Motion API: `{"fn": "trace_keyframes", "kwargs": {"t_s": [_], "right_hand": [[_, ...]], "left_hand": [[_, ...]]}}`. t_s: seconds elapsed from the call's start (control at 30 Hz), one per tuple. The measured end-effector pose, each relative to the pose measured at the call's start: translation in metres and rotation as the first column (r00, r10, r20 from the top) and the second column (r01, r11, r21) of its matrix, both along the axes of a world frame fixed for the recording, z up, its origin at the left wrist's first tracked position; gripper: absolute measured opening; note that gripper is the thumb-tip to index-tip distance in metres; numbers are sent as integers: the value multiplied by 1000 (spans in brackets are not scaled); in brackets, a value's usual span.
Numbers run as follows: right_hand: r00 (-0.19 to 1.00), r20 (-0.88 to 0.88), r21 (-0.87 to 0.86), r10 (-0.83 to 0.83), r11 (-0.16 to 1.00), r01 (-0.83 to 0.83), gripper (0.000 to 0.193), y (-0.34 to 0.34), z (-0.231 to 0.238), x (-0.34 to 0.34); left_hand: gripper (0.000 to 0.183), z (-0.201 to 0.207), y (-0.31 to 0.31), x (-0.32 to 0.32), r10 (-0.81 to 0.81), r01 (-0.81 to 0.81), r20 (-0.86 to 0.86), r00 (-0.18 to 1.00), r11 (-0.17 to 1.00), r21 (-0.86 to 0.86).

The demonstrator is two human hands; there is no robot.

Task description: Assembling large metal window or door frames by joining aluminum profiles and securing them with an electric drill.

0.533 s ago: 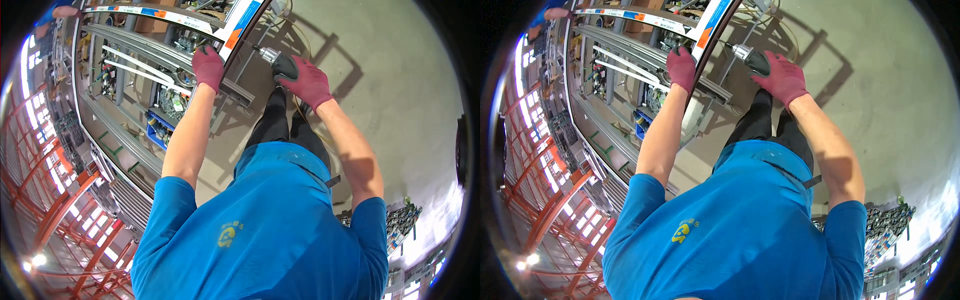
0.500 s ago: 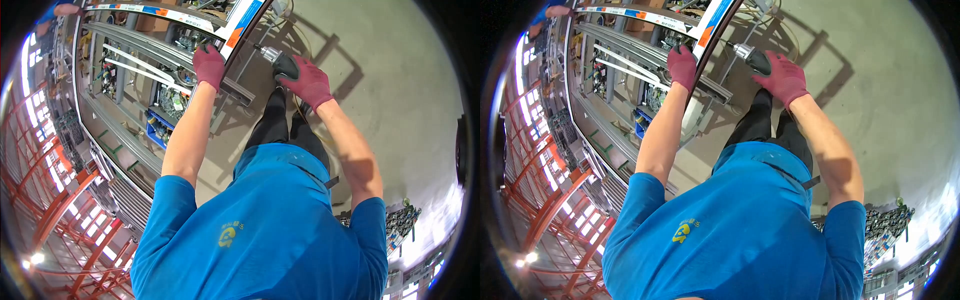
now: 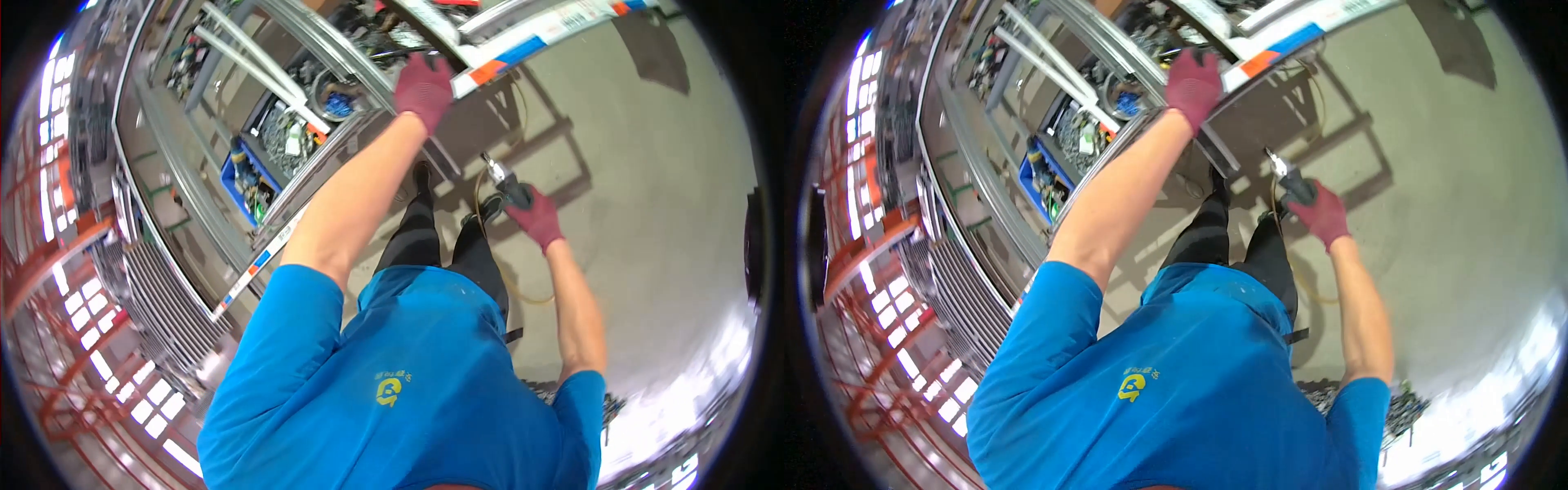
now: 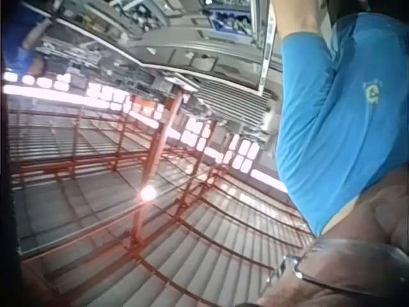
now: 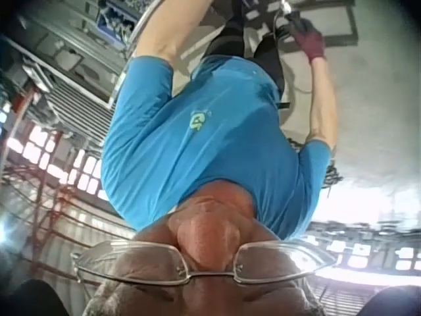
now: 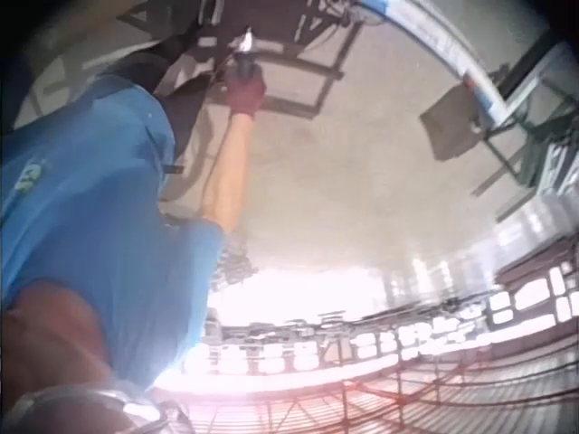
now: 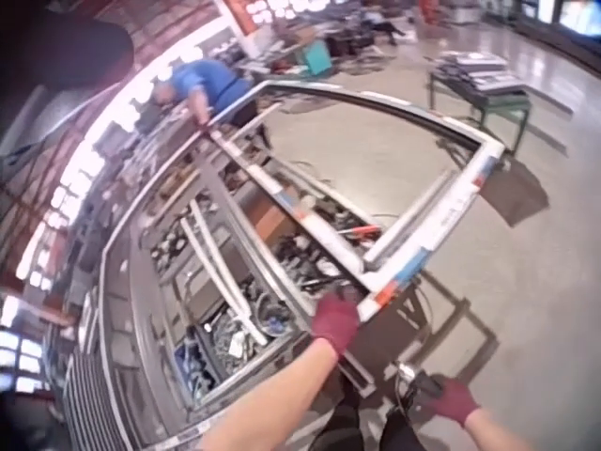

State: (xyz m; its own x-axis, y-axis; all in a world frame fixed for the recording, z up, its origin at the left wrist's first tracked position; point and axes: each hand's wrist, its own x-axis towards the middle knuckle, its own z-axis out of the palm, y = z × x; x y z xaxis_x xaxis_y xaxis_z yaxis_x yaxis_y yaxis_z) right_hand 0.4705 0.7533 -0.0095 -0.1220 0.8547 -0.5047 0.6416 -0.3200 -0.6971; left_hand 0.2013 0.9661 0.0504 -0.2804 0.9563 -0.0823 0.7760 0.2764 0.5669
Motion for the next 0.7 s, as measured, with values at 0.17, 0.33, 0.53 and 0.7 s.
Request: {"fn": "trace_keyframes", "kwargs": {"t_s": [0.17, 0.33, 0.53, 0.7], "right_hand": [[992, -98, -8, 76, 997, -77, 65, -30, -16, -97], [985, -143, -22, 93, 995, -97, 69, -16, 0, -199], [959, -123, 7, 254, 967, -255, 71, 1, -27, -303], [924, -214, -206, 316, 910, -359, 61, 7, 44, -315]], "left_hand": [[35, 30, -44, -62, -97, 32, 483, 870, 989, 141], [35, -10, -117, -230, -15, 67, 215, 977, 969, -238], [49, -68, -149, -319, -742, 806, 586, 324, 541, 239], [35, -149, -186, -343, 147, 312, 951, 274, 921, -232]]}}
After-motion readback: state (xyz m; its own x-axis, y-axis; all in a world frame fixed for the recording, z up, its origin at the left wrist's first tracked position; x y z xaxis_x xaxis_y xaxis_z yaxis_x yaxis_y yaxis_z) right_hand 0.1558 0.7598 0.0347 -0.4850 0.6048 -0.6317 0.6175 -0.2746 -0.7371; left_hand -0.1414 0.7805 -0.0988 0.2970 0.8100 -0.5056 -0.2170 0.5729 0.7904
